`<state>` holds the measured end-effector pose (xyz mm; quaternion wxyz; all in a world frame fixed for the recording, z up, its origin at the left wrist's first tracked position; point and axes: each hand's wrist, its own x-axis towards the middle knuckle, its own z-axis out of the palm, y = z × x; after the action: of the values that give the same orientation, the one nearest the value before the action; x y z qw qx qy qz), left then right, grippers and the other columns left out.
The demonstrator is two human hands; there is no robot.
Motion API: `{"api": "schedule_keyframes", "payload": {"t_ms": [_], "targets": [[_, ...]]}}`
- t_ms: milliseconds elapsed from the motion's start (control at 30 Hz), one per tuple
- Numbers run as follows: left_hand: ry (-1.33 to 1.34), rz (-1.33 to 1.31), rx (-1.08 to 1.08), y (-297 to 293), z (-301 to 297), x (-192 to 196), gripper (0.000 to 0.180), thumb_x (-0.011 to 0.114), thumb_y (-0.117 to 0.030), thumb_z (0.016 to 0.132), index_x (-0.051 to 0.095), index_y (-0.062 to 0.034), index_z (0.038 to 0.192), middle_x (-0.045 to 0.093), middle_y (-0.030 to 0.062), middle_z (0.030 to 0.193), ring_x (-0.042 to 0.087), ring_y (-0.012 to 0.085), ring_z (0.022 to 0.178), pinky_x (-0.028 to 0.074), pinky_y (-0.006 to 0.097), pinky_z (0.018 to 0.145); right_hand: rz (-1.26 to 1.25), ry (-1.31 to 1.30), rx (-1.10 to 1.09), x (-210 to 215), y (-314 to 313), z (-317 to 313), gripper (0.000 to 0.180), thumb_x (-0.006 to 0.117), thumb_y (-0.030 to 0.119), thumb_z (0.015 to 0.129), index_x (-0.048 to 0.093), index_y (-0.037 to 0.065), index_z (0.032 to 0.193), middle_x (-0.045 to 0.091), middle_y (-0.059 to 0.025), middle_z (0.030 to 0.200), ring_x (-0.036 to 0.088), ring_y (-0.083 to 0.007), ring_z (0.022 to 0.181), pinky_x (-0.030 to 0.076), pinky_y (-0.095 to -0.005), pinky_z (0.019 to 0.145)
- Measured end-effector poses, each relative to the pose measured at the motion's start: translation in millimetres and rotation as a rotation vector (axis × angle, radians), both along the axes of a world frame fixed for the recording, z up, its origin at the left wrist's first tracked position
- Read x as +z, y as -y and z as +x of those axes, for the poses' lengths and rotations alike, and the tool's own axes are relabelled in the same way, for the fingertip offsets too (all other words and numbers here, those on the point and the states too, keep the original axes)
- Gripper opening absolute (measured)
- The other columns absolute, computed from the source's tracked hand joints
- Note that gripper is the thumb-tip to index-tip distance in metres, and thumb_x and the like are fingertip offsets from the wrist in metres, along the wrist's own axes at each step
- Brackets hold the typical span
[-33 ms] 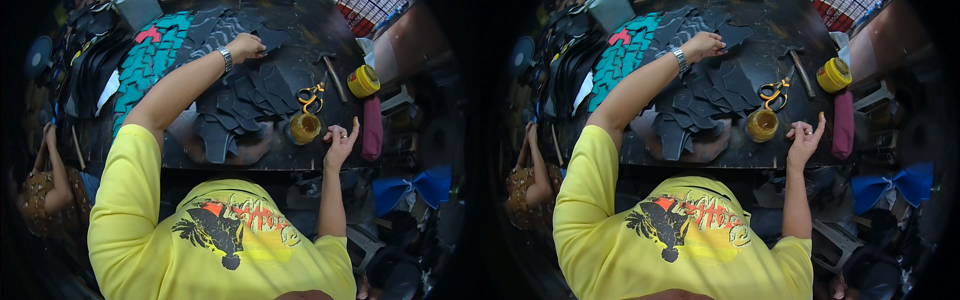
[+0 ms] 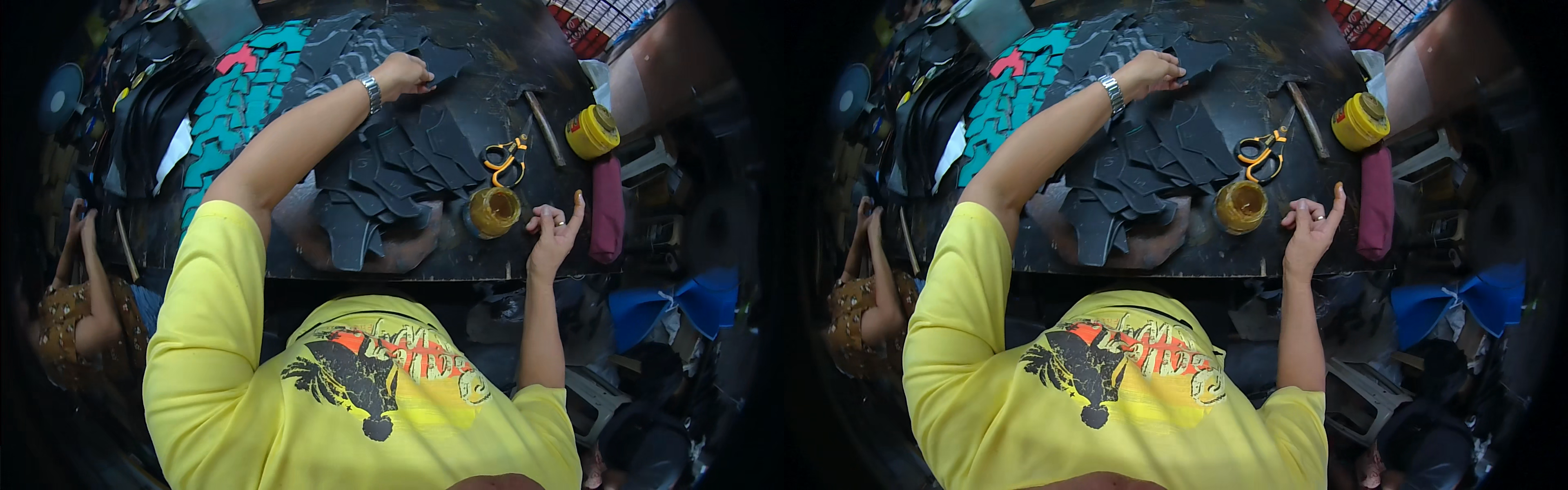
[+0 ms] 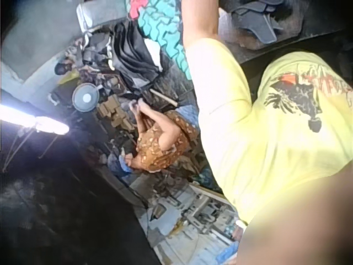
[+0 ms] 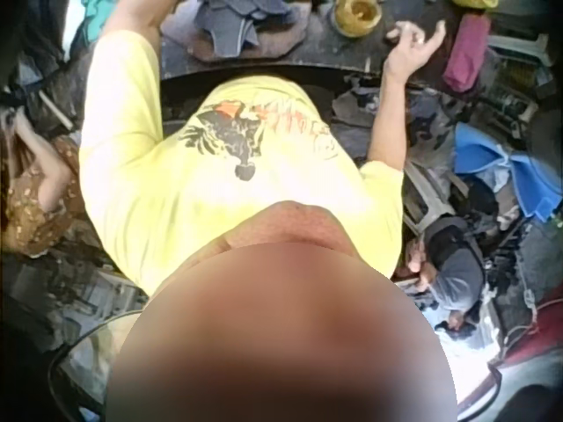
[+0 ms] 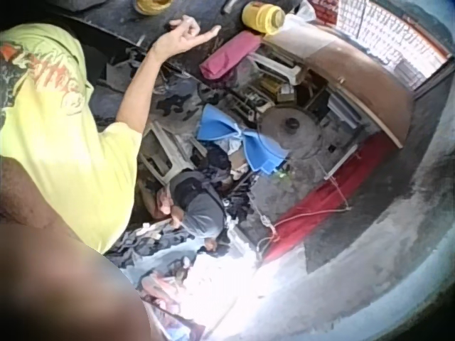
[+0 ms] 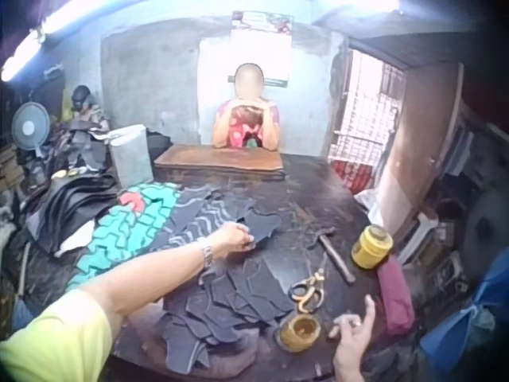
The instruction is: The person repeatedly picks up small black rubber pieces from a pile on a workbench, applies a yellow paste from a small jar to the edges of each piece using a finger, and places the treated pieces back on the table. The person handles the pieces one at a time throughout the clip.
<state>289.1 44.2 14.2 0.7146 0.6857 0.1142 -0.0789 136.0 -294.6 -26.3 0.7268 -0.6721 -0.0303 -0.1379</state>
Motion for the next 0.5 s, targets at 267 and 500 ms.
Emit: {"api": "schedule_keyframes", "payload": {"t_ms": [267, 500], "targets": [[0.047, -0.050, 0.031, 21.4, 98.6, -38.9, 0.005, 0.061, 0.007, 0.087, 0.060, 0.0027, 0.085, 0.058, 0.0065, 0.084, 0.064, 0.0187, 0.079, 0.061, 0.032, 0.082, 0.033, -0.050, 0.037, 4.0, -3.8, 6.5, 0.069, 0.056, -0.005, 0.092, 0.021, 0.007, 0.151, 0.060, -0.0087, 0.086, 0.052, -0.0082, 0.063, 0.046, -0.0212, 0.061], [0.246, 0.932, 0.011, 20.1, 80.2, -27.8, 0.047, 0.070, -0.014, 0.085, 0.056, 0.0039, 0.127, 0.065, 0.0175, 0.114, 0.068, 0.0280, 0.096, 0.057, 0.034, 0.084, 0.008, -0.027, 0.043, 3.8, -7.7, 5.9, 0.068, 0.055, -0.003, 0.093, 0.021, 0.007, 0.151, 0.060, -0.0084, 0.086, 0.052, -0.0076, 0.064, 0.046, -0.0206, 0.062]]}}
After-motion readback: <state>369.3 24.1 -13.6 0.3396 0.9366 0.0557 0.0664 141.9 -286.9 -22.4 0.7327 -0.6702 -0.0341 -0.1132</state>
